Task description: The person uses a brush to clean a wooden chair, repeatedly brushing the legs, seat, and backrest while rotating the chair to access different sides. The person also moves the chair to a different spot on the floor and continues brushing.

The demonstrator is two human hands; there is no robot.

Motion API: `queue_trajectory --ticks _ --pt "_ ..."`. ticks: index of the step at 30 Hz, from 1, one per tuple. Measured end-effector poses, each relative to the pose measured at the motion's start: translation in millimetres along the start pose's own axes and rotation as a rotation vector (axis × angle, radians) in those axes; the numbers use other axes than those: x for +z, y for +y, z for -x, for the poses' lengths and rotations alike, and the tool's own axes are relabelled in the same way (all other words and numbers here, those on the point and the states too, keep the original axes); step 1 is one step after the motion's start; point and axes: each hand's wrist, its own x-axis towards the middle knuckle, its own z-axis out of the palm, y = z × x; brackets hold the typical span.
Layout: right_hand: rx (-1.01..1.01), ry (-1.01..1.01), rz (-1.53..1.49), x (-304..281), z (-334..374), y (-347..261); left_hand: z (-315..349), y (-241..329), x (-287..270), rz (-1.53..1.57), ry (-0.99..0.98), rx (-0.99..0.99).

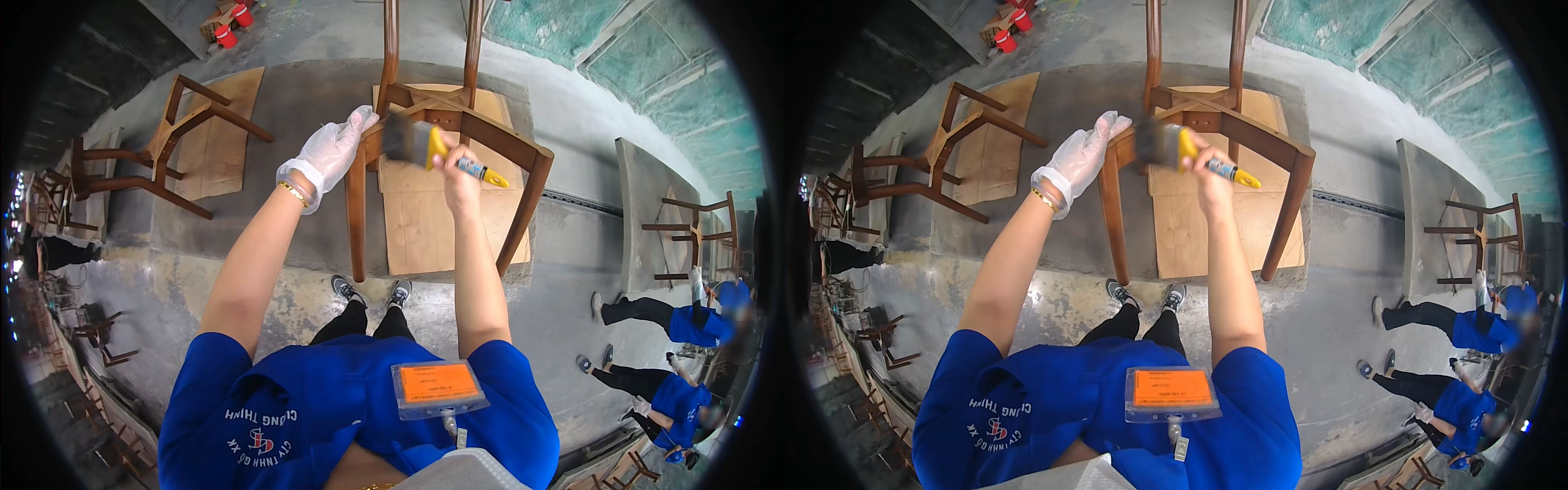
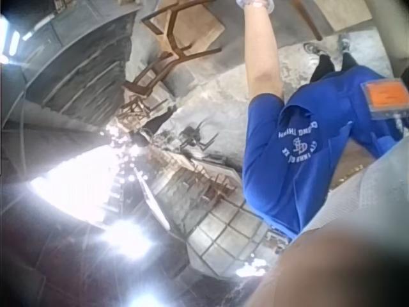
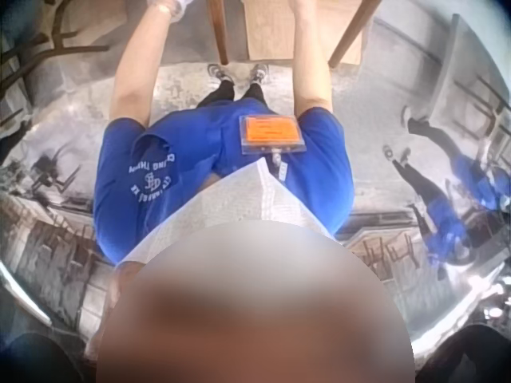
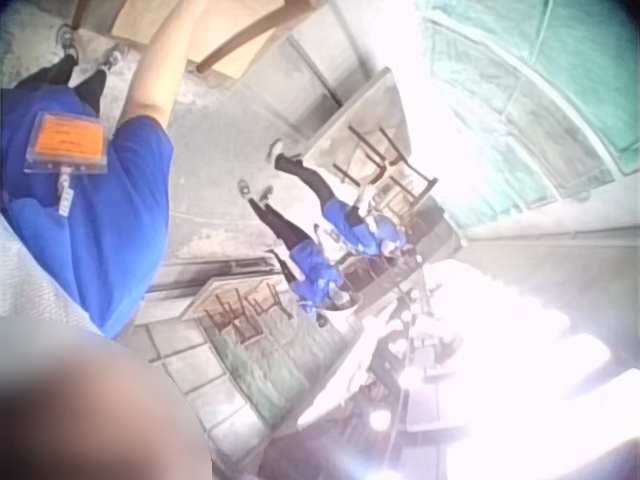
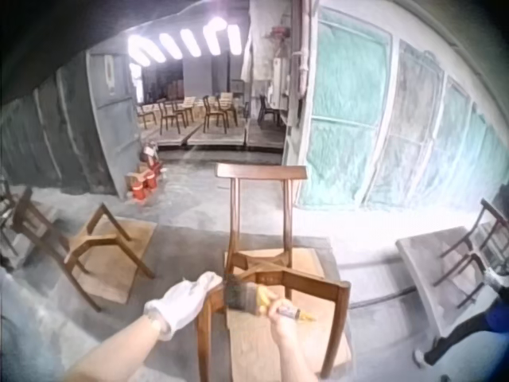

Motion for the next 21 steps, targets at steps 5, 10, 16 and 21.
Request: queue_trajectory --ticks 5,10,16,21 --pt "-0.439 0.252 0.443 -12 -21 29 4 7 -2 -0.028 -0.01 -0.016" --pt "0.226 -0.007 0.006 -11 -15 -3 10 16 -7 0.012 -0.003 -0.034" --pt "-0.391 -0.147 0.252 27 -18 -45 -6 2 -16 0.155 -0.147 -0.081" --pt "-0.551 -0.613 0.957 48 82 -7 -10 -3 -25 0.475 -0.236 -0.211"
